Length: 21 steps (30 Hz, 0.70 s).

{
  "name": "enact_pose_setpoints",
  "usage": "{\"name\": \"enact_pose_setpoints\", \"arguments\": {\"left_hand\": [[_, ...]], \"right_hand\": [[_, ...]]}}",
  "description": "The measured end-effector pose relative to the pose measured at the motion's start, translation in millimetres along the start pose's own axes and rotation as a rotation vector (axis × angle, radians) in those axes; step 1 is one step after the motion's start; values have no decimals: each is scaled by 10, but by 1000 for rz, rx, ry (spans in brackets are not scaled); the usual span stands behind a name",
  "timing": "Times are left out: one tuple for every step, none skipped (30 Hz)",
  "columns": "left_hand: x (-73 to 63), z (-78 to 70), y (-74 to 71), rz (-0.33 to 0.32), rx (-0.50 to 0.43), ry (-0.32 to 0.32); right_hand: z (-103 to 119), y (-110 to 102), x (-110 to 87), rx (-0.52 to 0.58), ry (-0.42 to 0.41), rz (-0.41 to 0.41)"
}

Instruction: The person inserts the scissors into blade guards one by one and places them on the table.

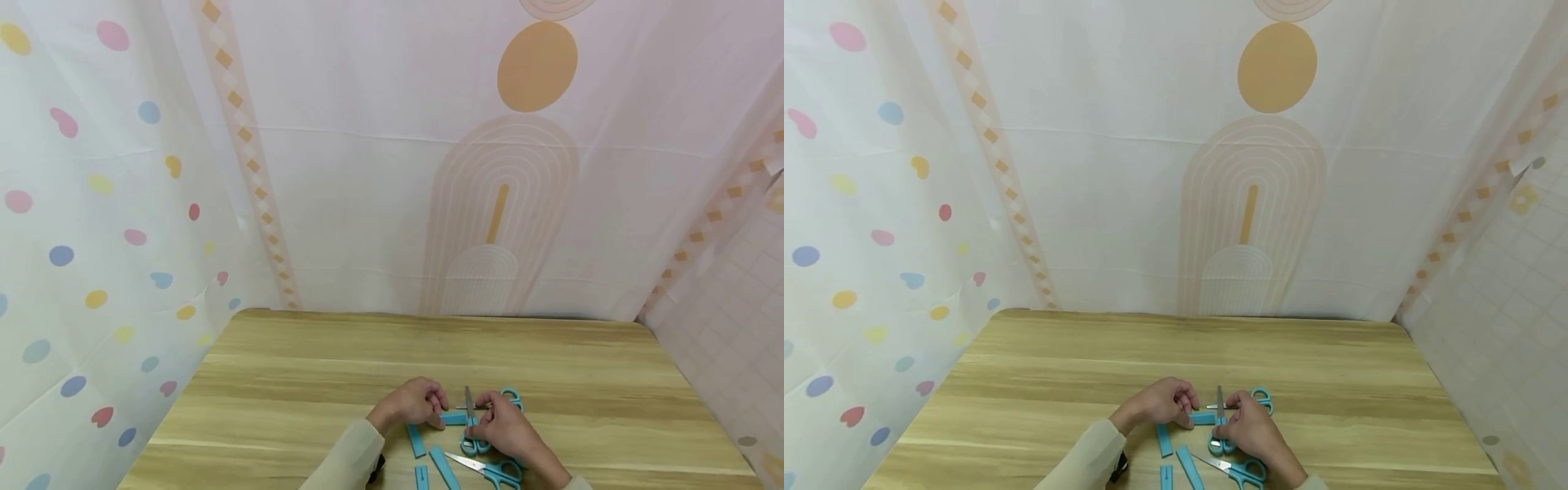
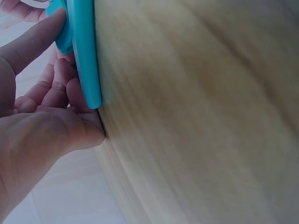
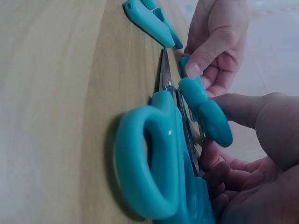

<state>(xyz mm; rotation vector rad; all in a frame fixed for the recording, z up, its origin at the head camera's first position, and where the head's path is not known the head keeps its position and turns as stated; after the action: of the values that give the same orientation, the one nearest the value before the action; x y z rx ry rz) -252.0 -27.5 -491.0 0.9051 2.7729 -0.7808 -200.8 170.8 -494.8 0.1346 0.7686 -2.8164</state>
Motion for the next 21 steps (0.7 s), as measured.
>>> {"name": "enact_pose_setpoints", "arguments": {"left_hand": [[-1,-1,0,-1,-3,3],[-4,-3,-2,0,-5,5],[-7,-4,-3,-1,-8,7],[-11,-5,-3,0,-10,7],[-13,-5,-4,2,-12,8],[-15,-4,-5,6,-18,9],[-16,1,-7,8,-24,8],[-16,5,-10,10,-30,5],[-15,9,-14,12,-35,4],[-14,13,-20,15,-42,3],[-11,16,-26,18,-50,4],[-11,18,-32,19,-58,2],[-13,19,-39,20,-64,1],[-15,19,-45,20,-65,0],[-17,20,-51,20,-69,-1],[-19,22,-54,21,-77,-3],[-24,22,-59,21,-81,-2],[-29,24,-62,20,-86,-3],[-36,24,-64,20,-90,-1],[-44,26,-67,20,-94,-1],[-53,26,-69,20,-100,1]], "right_hand": [[0,-3,-1,7,-7,6],[-1,-6,-2,14,-16,11],[-1,-8,-3,21,-19,15],[0,-9,-4,28,-20,18],[-1,-9,-4,30,-20,17],[-4,-8,-2,32,-16,15],[-7,-6,-1,35,-10,12],[-9,-4,2,38,-2,7],[-12,-2,3,40,13,0],[-16,1,7,41,20,-7],[-20,2,8,42,30,-13],[-22,2,8,42,36,-19],[-24,3,8,44,42,-20],[-25,1,7,45,42,-22],[-26,-1,5,44,40,-21],[-25,-4,3,46,34,-21],[-22,-8,-4,42,30,-19],[-18,-14,-10,41,26,-20],[-16,-20,-16,41,25,-23],[-14,-28,-20,41,23,-30],[-10,-36,-26,38,25,-36]]}}
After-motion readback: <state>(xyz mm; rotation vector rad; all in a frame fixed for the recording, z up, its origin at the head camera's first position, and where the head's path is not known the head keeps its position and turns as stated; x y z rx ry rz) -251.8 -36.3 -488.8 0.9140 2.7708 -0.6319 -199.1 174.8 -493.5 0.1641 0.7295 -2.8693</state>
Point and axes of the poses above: each hand's wrist, its own x-axis towards the middle knuckle, its own y-axis out of the palm, z = x × y, the point moved 2 cm from there along x, towards the middle knuckle, and after that the axes turned 2 degrees about -y, right-handed, at the moved point
